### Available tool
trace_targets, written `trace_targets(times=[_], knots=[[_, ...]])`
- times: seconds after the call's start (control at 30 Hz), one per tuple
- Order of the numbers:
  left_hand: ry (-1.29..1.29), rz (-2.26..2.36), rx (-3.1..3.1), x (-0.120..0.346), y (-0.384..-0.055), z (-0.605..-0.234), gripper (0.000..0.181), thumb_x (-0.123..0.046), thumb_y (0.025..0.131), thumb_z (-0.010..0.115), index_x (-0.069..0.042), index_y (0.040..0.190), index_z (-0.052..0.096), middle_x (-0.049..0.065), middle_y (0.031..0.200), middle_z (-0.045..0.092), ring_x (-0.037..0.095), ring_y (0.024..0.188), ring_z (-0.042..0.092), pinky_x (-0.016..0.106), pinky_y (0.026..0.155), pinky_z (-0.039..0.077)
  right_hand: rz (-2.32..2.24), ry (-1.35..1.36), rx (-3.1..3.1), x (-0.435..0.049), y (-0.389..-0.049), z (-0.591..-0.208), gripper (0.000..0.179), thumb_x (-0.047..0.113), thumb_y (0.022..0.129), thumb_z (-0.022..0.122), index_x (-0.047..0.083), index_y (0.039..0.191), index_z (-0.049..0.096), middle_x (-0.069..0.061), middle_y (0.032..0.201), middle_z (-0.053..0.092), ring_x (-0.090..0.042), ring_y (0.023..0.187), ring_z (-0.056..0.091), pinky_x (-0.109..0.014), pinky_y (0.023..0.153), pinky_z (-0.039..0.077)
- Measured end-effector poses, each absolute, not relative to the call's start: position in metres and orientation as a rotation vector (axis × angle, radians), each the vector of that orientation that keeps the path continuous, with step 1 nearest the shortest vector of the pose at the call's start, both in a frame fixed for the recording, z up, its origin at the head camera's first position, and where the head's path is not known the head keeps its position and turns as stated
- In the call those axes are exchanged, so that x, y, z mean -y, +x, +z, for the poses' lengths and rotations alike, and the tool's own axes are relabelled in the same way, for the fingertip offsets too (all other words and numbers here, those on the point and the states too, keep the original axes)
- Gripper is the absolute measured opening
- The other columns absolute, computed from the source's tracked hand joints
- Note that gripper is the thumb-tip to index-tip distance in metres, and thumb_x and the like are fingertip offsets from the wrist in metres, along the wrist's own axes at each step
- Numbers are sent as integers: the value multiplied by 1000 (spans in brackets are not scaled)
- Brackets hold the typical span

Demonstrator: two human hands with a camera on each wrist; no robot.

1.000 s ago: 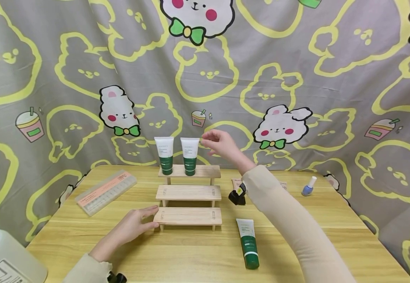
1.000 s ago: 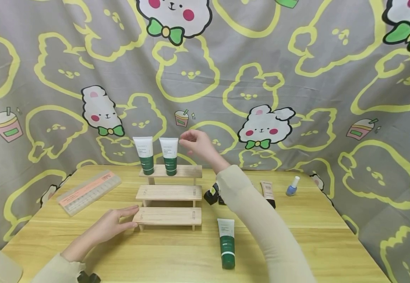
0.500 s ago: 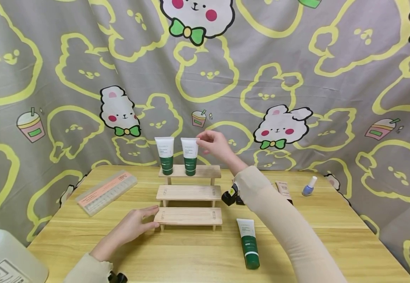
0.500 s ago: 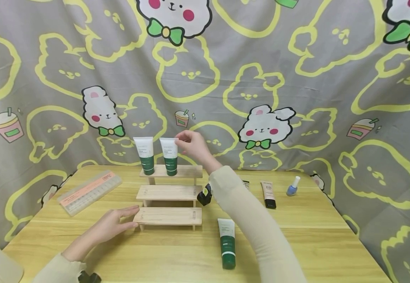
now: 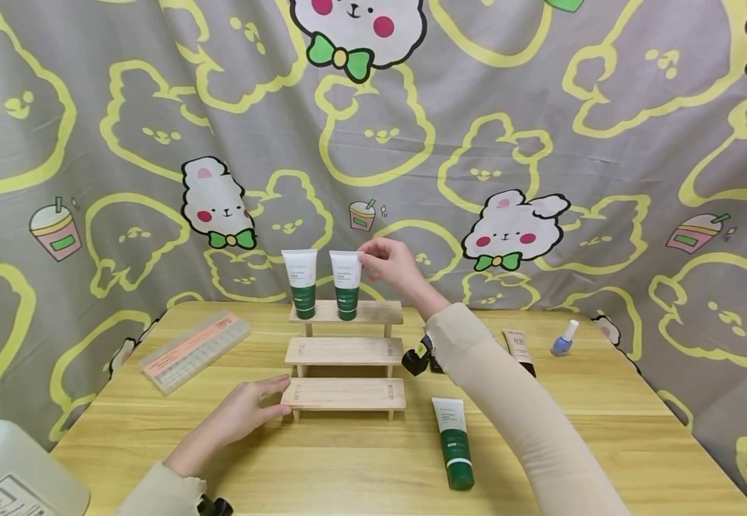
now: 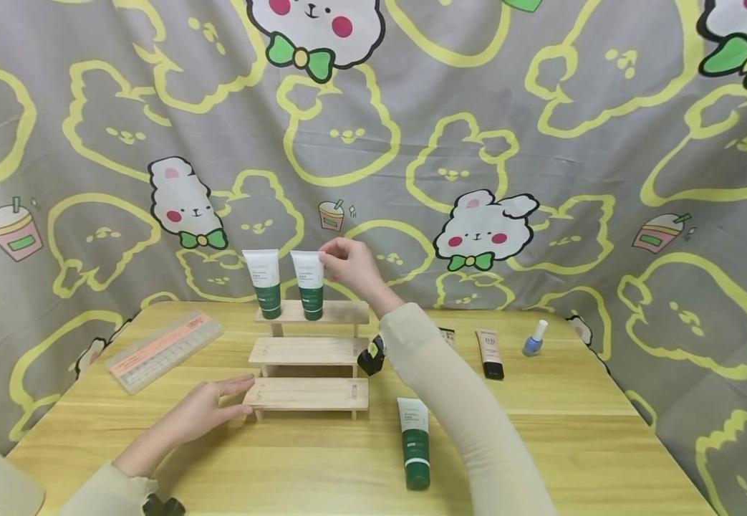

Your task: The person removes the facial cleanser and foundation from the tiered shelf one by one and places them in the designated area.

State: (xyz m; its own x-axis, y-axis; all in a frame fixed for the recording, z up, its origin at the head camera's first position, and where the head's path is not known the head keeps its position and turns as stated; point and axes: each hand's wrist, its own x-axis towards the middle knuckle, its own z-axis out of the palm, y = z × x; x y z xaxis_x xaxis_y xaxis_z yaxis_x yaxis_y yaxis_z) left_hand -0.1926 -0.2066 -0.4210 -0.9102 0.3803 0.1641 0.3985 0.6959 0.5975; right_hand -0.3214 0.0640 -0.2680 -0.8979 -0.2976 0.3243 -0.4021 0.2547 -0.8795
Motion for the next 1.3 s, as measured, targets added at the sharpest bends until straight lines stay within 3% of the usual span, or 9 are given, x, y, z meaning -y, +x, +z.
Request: trace_targets(times=[0.23,0.37,0.57,0.87,1.3], knots=[[-649,-1025,2871,205,-192,-422,53,-27,83,68,5,123,55,20,131,48,37,118,45,49,97,37,1727,664,2415,-64,-319,-267,13,9,91,59,-2,96,63,-12,86,63,-25,81,60,-30,62,56],[-658,-1019,2869,205,-192,-421,52,-26,84,68,6,123,55,21,130,48,38,118,45,50,96,37,1730,655,2399,-65,-318,-268,13,8,90,60,-3,95,63,-12,86,64,-23,78,60,-34,64,56],[-652,-1017,2874,204,-192,-421,53,-27,84,68,6,123,55,21,131,48,39,118,45,50,97,37,1793,654,2331,-70,-313,-269,12,5,89,61,-6,93,63,-15,85,64,-33,79,60,-48,71,54],[-655,-1006,2874,203,-190,-420,53,-26,83,68,6,123,54,21,130,48,39,117,45,50,96,37,1841,647,2297,-97,-295,-268,14,8,88,63,-5,95,63,-14,87,66,-22,75,62,-38,67,56],[-661,-999,2867,203,-189,-420,53,-27,84,68,7,123,54,21,130,48,39,117,45,50,96,37,1911,495,2295,-161,-271,-280,18,9,90,60,-6,99,59,-14,90,61,-21,77,63,-35,73,55]])
